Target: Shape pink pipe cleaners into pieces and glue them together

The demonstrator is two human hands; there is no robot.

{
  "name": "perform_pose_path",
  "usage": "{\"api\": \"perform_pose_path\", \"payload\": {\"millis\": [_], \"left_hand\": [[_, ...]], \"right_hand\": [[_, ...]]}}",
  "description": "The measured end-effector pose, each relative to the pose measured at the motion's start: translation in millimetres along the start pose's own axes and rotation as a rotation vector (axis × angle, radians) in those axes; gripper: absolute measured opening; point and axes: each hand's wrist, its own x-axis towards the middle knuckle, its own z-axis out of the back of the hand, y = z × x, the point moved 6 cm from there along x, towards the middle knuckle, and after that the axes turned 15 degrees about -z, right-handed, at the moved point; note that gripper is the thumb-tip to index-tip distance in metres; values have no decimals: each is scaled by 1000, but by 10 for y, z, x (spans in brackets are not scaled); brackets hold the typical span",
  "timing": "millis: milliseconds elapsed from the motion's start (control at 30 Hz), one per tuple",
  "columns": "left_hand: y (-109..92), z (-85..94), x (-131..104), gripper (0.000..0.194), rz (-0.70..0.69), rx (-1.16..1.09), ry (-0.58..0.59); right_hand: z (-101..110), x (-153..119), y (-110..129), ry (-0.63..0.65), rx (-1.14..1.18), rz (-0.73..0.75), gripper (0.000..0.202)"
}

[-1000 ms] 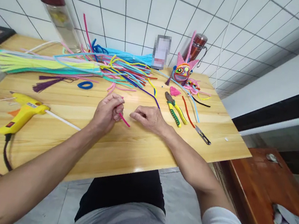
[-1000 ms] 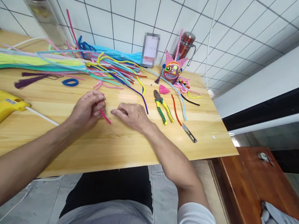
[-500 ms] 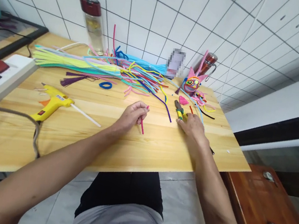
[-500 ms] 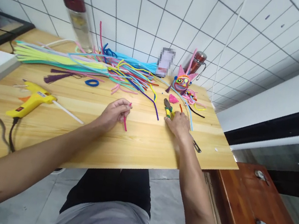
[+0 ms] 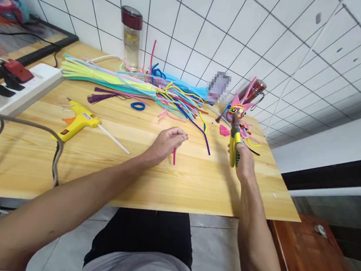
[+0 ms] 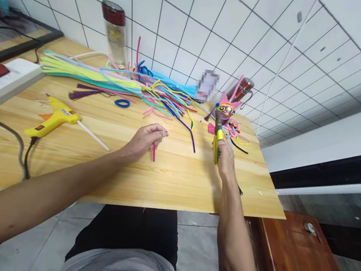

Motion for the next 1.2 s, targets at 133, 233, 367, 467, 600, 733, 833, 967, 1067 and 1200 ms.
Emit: {"api": "perform_pose_path", "payload": {"millis": [133,233,367,467,600,733,833,967,1067,1200], "left_hand": [[5,0,-2,27,-20,-4,-12],[9,26,18,27,-45,-9,-32],[-26,58,59,28,-106,-16,-28],[-60,32,70,28,-146,-66,19],[-28,-33,48,29,-88,-169,74],[-22,7,55,27,-45,-142,21],[-36,-57,51,30,35,-258,124],[-30,-130,20,33,140,-387,211],[-11,-66,41,30,117,-367,102],[3,41,83,25,26,-242,0]], "right_hand": [[-230,-255,439,440,479,-2,61],[-576,-475,619,690,505,-67,42],[-988,-623,578,908,413,-120,36],[-1172,-648,491,989,343,-106,39],[-1276,-649,386,996,312,-138,43],[-1315,-678,317,1034,323,-214,55],[-1353,-735,311,1130,353,-269,64],[-1449,-821,302,1284,372,-351,77],[-1482,-798,285,1232,343,-332,81],[-1379,-708,364,841,124,-48,71]]}}
